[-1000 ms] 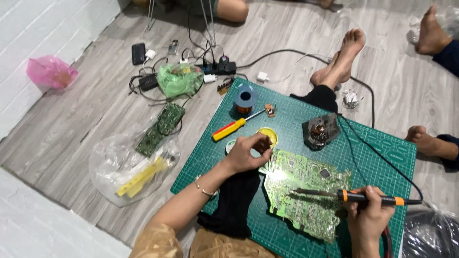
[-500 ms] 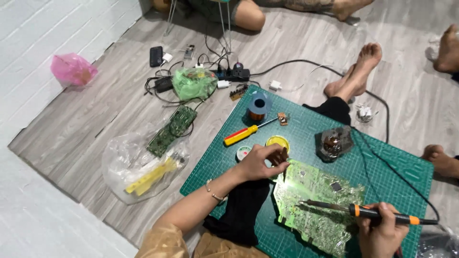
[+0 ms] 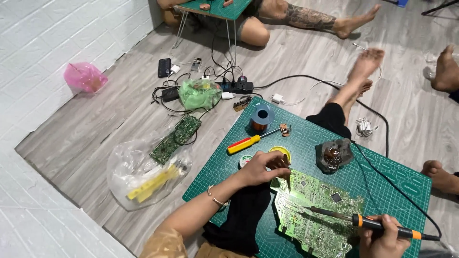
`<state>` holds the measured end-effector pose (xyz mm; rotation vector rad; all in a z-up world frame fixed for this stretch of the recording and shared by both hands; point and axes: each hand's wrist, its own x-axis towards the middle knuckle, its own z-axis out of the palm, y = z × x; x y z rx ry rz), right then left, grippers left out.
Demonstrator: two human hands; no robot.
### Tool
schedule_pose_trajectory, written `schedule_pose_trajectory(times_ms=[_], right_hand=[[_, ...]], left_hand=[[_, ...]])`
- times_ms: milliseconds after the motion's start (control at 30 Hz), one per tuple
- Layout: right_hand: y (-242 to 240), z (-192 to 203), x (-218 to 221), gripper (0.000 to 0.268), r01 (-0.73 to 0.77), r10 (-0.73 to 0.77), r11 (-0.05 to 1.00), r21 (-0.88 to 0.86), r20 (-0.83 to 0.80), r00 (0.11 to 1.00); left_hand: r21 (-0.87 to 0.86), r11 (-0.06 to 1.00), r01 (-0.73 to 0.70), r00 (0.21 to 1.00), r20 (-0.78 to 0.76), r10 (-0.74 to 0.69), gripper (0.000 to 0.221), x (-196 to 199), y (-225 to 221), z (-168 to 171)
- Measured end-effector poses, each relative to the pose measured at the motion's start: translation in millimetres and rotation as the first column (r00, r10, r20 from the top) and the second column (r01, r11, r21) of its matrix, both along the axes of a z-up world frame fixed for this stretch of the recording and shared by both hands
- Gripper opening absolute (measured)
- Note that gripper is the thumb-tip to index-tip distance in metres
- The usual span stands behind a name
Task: Soldering and repairing components on a circuit board using a soldering iron and tweezers.
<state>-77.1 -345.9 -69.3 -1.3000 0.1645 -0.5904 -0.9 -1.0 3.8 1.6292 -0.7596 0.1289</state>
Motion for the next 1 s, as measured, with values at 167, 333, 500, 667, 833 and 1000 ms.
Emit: schedule_pose_trajectory(times_ms=[167, 333, 500, 667, 833, 1000], right_hand=[[1, 6, 3, 0.024, -0.047, 0.049, 0.998, 0.050, -0.033, 0.998], [8, 45, -13, 0.026, 0.005, -0.004, 0.999, 0.041, -0.039, 0.999], [-22, 57, -12, 0.025, -0.005, -0.017, 0.923, 0.384, 0.054, 0.998], [-33, 39, 0, 0.026, -0.024, 0.024, 0.896, 0.444, 0.006, 1.000], [-16, 50, 4, 0.021, -0.087, 0.071, 0.906, 0.414, 0.054, 0.996], [7, 73, -11, 0.035, -0.401, 0.365, 0.839, 0.369, 0.165, 0.916]], left_hand=[[-0.003, 1.000, -0.027, 0.999, 0.024, 0.027, 0.016, 0, 5, 8], [0.006, 0.999, -0.047, 0.999, 0.008, 0.047, 0.015, -1, 2, 9], [-0.030, 0.996, -0.090, 0.996, 0.005, 0.090, 0.016, -4, 6, 16], [-0.034, 0.996, -0.081, 0.995, -0.062, 0.079, 0.018, 2, 9, 10], [-0.049, 0.997, -0.053, 0.994, -0.102, 0.048, 0.018, 11, 10, 10], [-0.037, 0.992, 0.120, 0.936, -0.329, -0.125, 0.023, 16, 13, -7]])
